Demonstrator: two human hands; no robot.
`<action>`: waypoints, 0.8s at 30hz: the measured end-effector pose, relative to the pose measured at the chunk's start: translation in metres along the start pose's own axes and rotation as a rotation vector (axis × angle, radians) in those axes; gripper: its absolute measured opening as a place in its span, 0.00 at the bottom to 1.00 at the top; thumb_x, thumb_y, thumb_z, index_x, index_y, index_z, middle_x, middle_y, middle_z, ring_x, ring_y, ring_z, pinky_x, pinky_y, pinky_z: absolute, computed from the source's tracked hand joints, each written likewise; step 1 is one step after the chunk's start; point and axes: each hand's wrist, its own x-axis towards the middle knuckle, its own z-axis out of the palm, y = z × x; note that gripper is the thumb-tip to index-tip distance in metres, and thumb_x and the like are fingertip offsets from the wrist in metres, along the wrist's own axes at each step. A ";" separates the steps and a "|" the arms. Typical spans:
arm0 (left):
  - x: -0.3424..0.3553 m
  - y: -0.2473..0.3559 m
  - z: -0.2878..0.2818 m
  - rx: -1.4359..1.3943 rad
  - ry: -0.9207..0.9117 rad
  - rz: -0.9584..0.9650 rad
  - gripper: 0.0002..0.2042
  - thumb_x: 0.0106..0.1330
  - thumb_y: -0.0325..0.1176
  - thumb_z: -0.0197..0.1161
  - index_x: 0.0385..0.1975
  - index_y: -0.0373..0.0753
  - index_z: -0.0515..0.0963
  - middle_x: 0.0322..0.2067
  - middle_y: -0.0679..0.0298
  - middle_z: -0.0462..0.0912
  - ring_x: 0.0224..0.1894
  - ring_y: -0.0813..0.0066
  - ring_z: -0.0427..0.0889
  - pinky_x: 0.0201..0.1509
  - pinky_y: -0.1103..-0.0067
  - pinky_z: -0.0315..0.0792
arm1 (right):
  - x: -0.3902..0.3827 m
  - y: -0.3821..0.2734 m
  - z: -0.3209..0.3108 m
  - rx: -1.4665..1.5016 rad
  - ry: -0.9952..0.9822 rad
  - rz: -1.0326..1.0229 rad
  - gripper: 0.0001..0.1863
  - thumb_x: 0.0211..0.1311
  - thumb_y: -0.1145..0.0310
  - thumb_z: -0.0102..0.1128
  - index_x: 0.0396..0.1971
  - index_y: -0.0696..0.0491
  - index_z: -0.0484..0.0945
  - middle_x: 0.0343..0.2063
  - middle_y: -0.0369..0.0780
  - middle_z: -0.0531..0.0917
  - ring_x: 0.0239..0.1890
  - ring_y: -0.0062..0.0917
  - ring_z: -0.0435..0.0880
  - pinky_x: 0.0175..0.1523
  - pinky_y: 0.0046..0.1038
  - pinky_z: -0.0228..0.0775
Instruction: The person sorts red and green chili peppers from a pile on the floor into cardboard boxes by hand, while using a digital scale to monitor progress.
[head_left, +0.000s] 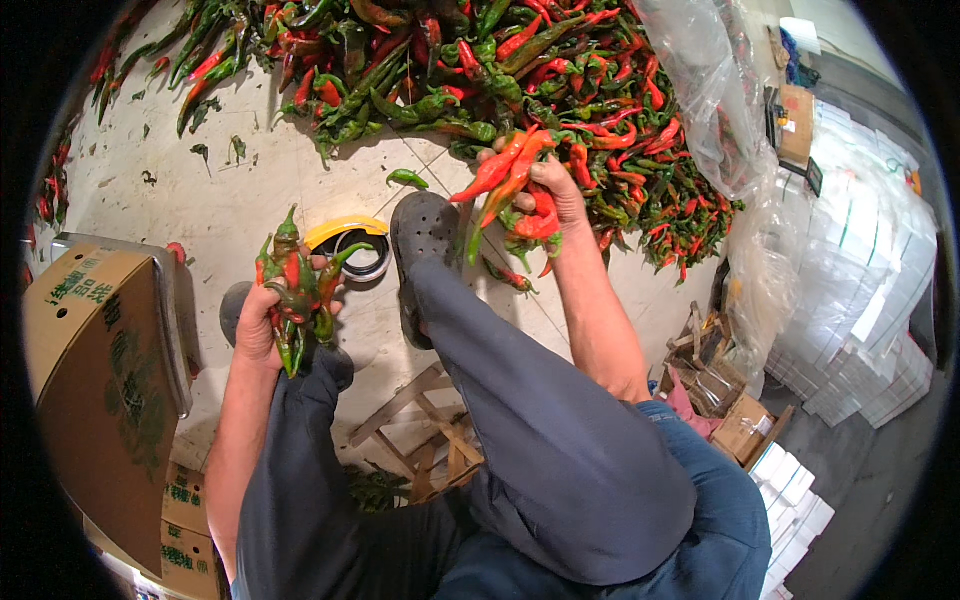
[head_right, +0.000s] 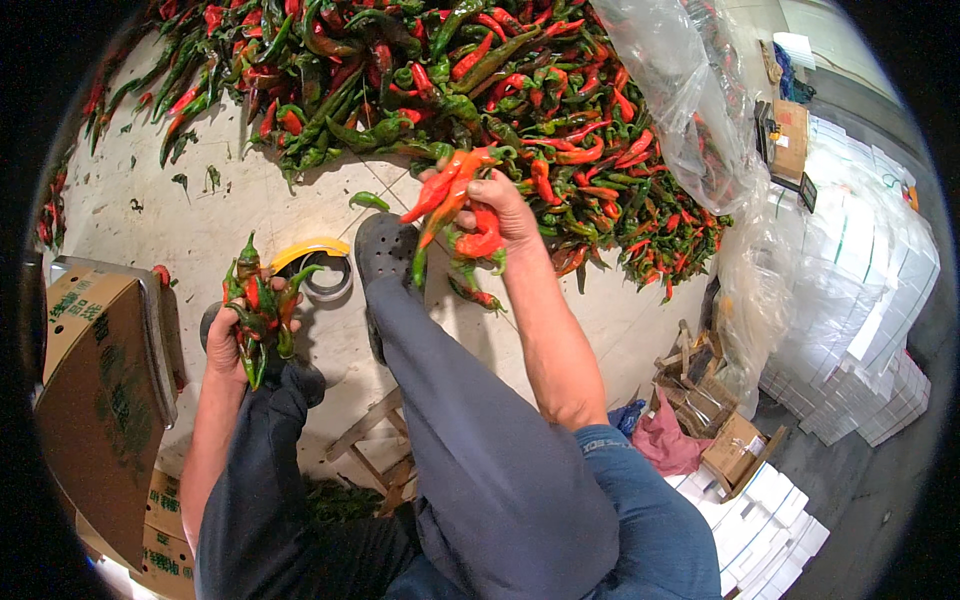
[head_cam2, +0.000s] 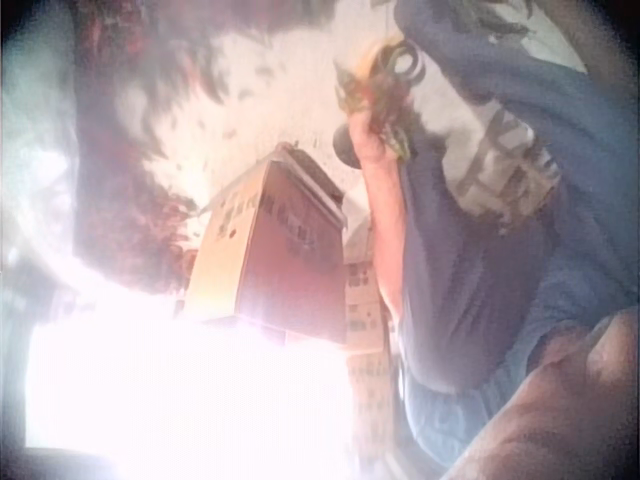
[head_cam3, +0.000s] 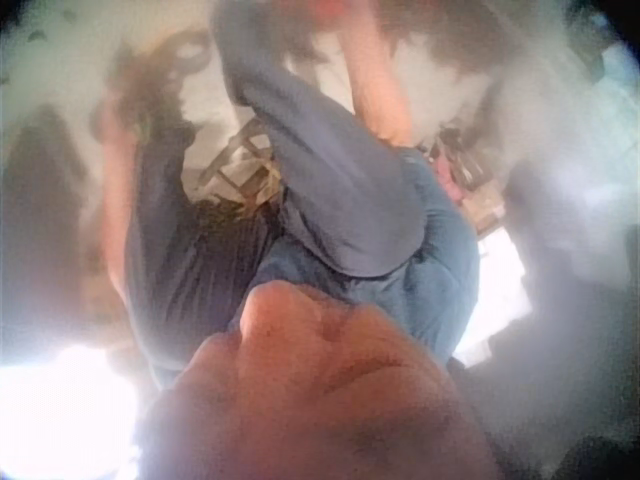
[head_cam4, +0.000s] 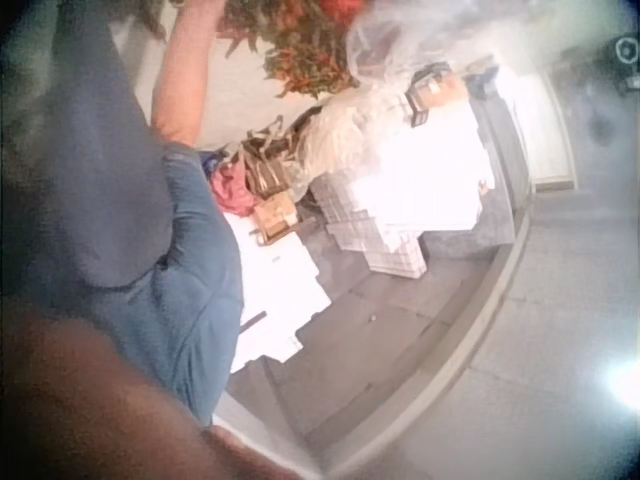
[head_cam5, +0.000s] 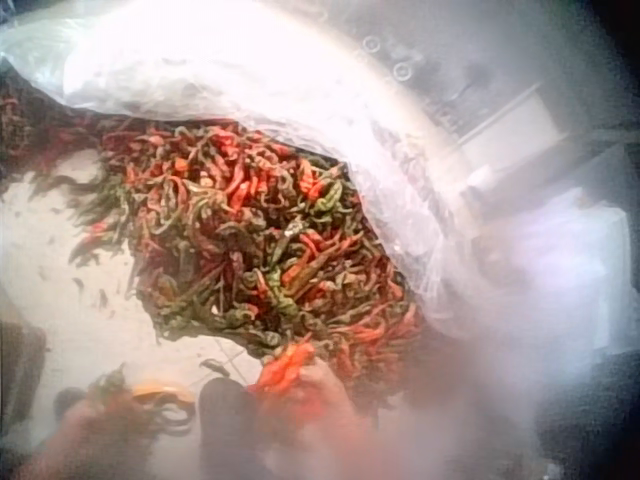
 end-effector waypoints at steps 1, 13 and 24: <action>0.000 0.002 0.002 -0.011 -0.005 0.006 0.31 0.62 0.38 0.63 0.65 0.36 0.65 0.58 0.48 0.77 0.60 0.44 0.77 0.57 0.52 0.79 | 0.004 0.007 0.005 0.041 0.006 -0.006 0.32 0.55 0.68 0.66 0.59 0.65 0.69 0.52 0.56 0.78 0.20 0.21 0.83 0.23 0.15 0.79; -0.010 0.035 0.037 0.101 -0.106 0.220 0.36 0.59 0.41 0.68 0.66 0.35 0.64 0.57 0.49 0.75 0.61 0.44 0.75 0.57 0.51 0.79 | 0.045 0.022 0.076 0.242 -0.048 0.002 0.34 0.57 0.58 0.64 0.59 0.65 0.69 0.50 0.50 0.79 0.15 0.17 0.75 0.18 0.14 0.71; -0.247 0.173 0.180 0.723 -0.024 1.163 0.38 0.59 0.51 0.59 0.67 0.34 0.64 0.60 0.44 0.72 0.60 0.46 0.76 0.61 0.55 0.72 | 0.084 -0.025 0.374 -0.455 -0.702 -0.237 0.22 0.63 0.49 0.64 0.44 0.53 0.77 0.38 0.41 0.84 0.36 0.21 0.83 0.35 0.21 0.74</action>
